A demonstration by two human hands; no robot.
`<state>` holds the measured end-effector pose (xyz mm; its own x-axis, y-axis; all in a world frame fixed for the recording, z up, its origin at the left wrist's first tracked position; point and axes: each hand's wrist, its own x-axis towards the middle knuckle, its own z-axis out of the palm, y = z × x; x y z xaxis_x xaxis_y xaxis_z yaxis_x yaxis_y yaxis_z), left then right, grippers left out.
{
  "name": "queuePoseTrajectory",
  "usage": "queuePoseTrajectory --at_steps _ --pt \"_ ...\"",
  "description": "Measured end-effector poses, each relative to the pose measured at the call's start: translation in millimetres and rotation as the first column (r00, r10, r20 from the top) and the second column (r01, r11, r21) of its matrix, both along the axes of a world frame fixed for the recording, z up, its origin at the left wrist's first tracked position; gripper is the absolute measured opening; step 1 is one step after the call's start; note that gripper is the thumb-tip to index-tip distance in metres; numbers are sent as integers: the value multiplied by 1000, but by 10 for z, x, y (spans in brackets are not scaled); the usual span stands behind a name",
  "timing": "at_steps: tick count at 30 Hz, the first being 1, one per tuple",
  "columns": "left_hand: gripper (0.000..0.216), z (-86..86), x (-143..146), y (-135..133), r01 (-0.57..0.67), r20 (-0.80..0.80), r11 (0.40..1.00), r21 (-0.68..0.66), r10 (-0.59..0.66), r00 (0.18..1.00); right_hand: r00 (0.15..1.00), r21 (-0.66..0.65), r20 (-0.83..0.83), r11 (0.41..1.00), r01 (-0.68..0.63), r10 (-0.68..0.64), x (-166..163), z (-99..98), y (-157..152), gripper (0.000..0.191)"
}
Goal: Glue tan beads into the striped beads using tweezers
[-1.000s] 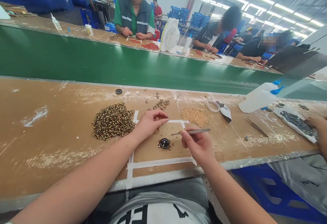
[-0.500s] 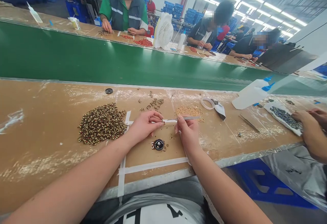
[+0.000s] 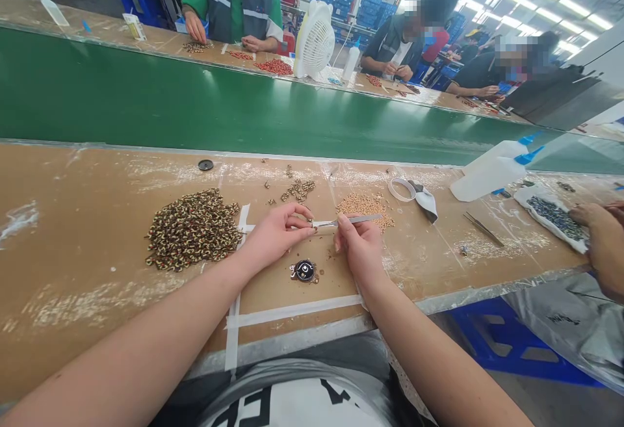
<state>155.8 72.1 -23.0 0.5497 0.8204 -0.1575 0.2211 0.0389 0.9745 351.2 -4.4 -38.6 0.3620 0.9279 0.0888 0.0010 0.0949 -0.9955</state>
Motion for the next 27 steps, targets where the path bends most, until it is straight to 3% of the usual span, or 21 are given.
queuePoseTrajectory --at_steps 17,23,27 --pt "20 18 -12 -21 -40 -2 997 61 40 999 996 -2 85 1000 -7 7 -3 -19 -13 45" --pt "27 -20 -12 16 -52 18 995 83 51 999 997 -3 78 1000 -25 25 -5 -21 -2 47" --pt "34 23 -5 18 -56 64 998 28 54 996 998 13 59 1000 -25 25 -2 -25 -3 46"
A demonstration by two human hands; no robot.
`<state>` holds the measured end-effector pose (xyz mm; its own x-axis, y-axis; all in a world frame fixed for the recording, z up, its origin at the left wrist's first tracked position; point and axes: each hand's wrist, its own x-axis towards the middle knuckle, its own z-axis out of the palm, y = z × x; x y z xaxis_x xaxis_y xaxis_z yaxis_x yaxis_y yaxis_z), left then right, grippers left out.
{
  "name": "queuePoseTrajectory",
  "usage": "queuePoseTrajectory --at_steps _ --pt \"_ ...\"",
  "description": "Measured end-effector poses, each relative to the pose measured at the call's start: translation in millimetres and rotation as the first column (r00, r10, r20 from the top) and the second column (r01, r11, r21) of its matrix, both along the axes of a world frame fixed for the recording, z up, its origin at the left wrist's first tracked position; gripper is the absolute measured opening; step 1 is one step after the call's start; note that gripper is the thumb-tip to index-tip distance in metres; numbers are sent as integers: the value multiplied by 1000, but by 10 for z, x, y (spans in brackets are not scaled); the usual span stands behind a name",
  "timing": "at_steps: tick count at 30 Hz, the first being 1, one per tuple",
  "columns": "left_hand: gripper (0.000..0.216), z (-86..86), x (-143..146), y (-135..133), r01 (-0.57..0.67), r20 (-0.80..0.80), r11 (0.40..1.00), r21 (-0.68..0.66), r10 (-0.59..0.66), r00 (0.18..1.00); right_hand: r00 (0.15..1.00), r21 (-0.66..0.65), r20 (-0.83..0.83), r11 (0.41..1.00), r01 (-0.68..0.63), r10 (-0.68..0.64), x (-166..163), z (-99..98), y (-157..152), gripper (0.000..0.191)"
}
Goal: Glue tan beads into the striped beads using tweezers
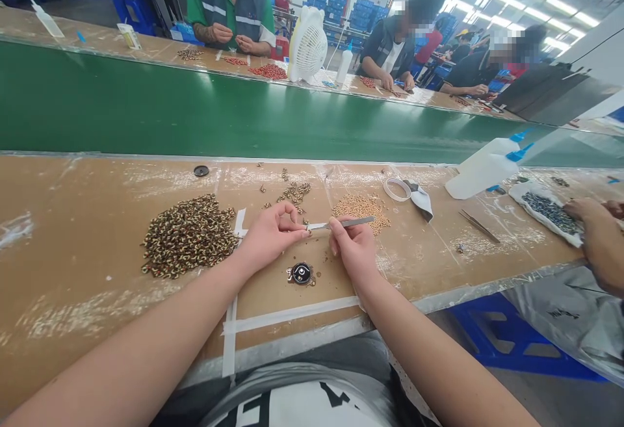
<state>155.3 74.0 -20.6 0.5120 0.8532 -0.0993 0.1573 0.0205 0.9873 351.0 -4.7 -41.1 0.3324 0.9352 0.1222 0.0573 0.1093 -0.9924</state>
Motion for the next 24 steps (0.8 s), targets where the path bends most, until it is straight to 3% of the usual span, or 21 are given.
queuePoseTrajectory --at_steps 7,13,16,18,20,22,24 --pt "42 30 -10 -6 11 47 997 -82 -7 999 1000 32 19 999 -7 6 -11 7 -3 46" --pt "38 96 -51 20 28 -63 1000 13 -27 998 999 34 -12 999 33 -32 -28 27 -28 47" --pt "32 209 -216 114 -38 -181 991 131 61 982 993 49 -71 994 93 -90 -14 19 -16 45" --pt "24 298 -363 207 -84 -322 962 258 168 932 988 45 -112 993 110 -104 -1 2 5 43" --pt "18 367 -490 300 -77 -493 929 361 260 830 987 48 -129 994 100 -93 3 -12 27 42" --pt "17 396 -567 372 -33 -611 918 395 289 737 989 67 -129 995 80 -71 -6 -12 43 42" --pt "18 390 -596 417 5 -652 920 392 274 708 990 93 -130 993 71 -58 -23 4 51 43"
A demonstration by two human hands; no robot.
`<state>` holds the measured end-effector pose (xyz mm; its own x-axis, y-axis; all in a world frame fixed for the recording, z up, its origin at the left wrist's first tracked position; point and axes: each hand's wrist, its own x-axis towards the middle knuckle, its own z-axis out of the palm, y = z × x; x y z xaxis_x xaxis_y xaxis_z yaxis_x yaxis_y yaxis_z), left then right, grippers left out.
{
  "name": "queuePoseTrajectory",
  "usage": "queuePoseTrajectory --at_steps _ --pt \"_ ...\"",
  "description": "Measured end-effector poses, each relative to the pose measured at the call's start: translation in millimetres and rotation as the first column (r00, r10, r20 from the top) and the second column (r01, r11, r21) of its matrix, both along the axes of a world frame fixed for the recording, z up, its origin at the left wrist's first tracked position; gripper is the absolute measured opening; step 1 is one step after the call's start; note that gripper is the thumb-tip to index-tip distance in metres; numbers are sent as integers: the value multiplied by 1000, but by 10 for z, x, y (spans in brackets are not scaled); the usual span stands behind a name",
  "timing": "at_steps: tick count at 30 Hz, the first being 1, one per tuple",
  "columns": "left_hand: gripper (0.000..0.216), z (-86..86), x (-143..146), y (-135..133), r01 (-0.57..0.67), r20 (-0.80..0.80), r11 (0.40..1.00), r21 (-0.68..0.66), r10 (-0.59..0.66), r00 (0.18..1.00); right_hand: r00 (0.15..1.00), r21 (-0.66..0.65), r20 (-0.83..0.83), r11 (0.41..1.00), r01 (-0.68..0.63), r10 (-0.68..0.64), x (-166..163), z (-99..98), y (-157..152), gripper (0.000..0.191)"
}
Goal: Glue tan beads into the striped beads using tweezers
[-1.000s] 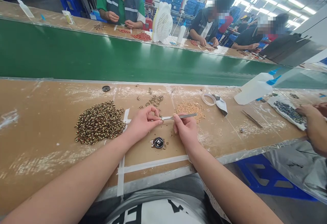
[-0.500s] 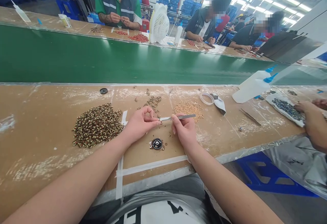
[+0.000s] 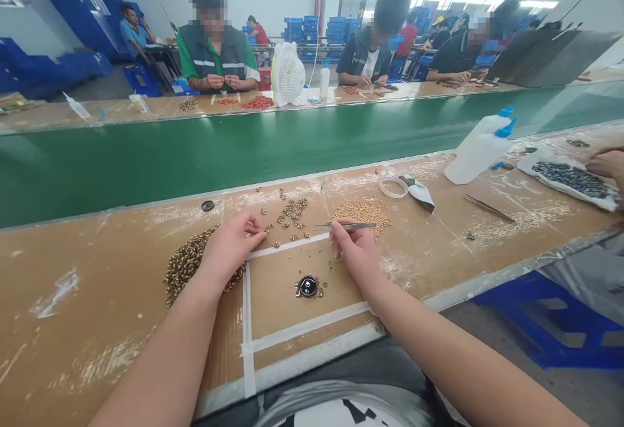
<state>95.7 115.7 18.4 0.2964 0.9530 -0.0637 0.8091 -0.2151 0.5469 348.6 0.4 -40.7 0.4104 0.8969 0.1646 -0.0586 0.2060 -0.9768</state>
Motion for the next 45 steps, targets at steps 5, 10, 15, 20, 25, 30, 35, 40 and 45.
queuePoseTrajectory --at_steps 5,10,15,20,25,30,35,40,45 --pt "22 93 -86 32 -26 -51 996 84 30 998 1000 28 -30 1000 3 -2 -16 39 1 45" --pt "26 375 -321 -4 137 -185 989 48 -125 975 996 6 -65 998 -55 55 -7 23 10 41" --pt "13 402 -373 -143 244 -300 967 -68 -253 920 992 -47 -85 994 -100 95 -35 5 39 44" --pt "9 330 -329 -220 196 -430 979 -52 -199 881 996 34 -63 998 -61 63 19 -15 22 43" --pt "11 324 -336 -199 233 -454 968 -99 -252 854 989 11 143 999 -35 33 91 -9 -34 37" --pt "10 369 -312 -184 229 -387 971 -64 -236 891 953 -8 299 998 -56 56 62 -23 -1 36" --pt "11 425 -47 -220 179 -99 984 -12 -179 979 923 -67 314 975 -211 221 -36 -92 65 24" --pt "21 125 350 -232 121 567 986 -116 -34 823 891 -130 345 955 -266 295 -121 -108 77 19" --pt "24 -221 527 -266 86 759 980 -182 84 645 883 -128 349 949 -287 314 -152 -106 78 17"
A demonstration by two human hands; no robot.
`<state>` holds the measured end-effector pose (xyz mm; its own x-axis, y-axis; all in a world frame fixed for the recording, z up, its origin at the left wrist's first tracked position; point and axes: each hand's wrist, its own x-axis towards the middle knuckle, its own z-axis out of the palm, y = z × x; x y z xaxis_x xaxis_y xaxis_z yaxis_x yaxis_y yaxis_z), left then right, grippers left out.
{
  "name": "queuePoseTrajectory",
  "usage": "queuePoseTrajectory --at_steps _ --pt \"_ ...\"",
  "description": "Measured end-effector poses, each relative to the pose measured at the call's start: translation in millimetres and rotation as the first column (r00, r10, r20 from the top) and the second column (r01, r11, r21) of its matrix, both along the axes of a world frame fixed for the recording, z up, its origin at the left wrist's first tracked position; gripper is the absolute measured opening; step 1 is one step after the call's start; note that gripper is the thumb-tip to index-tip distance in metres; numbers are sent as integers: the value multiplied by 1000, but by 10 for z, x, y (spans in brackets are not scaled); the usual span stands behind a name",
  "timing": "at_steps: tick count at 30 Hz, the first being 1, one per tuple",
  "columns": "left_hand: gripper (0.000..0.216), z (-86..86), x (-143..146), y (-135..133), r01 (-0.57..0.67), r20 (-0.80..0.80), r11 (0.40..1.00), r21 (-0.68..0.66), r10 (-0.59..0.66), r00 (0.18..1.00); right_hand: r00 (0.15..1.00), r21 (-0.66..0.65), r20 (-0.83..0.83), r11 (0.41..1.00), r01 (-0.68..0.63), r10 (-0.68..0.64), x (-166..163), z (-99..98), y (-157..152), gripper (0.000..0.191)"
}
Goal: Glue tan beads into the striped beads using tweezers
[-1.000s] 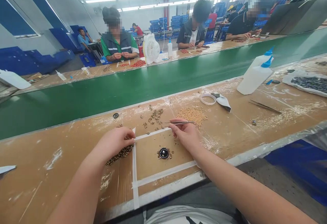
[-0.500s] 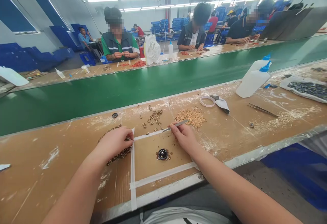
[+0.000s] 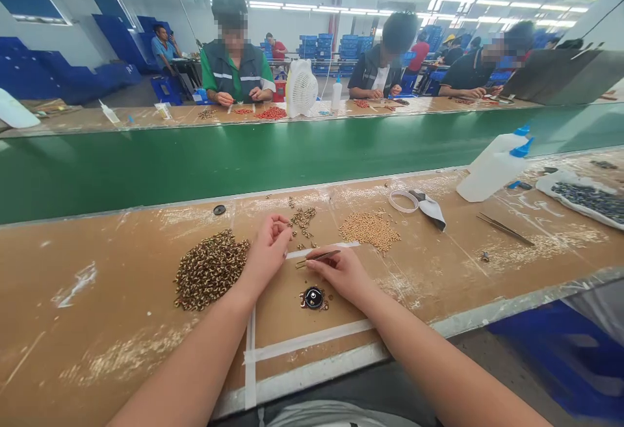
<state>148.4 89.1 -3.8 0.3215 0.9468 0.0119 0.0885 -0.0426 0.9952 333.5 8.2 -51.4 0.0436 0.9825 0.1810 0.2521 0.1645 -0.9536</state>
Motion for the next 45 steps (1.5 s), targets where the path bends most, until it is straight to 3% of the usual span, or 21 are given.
queuePoseTrajectory --at_steps 6,10,16,20,35,45 --pt "13 -90 -11 -47 -5 80 996 -87 12 997 998 36 69 999 -9 6 -12 35 -16 14" --pt "15 -88 -33 -77 23 49 990 -140 -16 999 998 106 -48 993 53 -48 37 100 -65 17" --pt "30 -71 -20 -162 314 173 888 -336 -270 947 969 207 -213 964 166 -121 130 110 -106 21" --pt "38 -69 7 -204 396 252 842 -366 -320 913 967 226 -221 958 179 -129 137 93 -102 20" --pt "41 -82 41 -179 387 372 811 -438 -229 900 946 195 -288 958 209 -148 119 193 -110 17" --pt "45 -30 33 -162 459 382 763 -455 -298 875 901 123 -422 978 168 -102 126 187 -70 22"
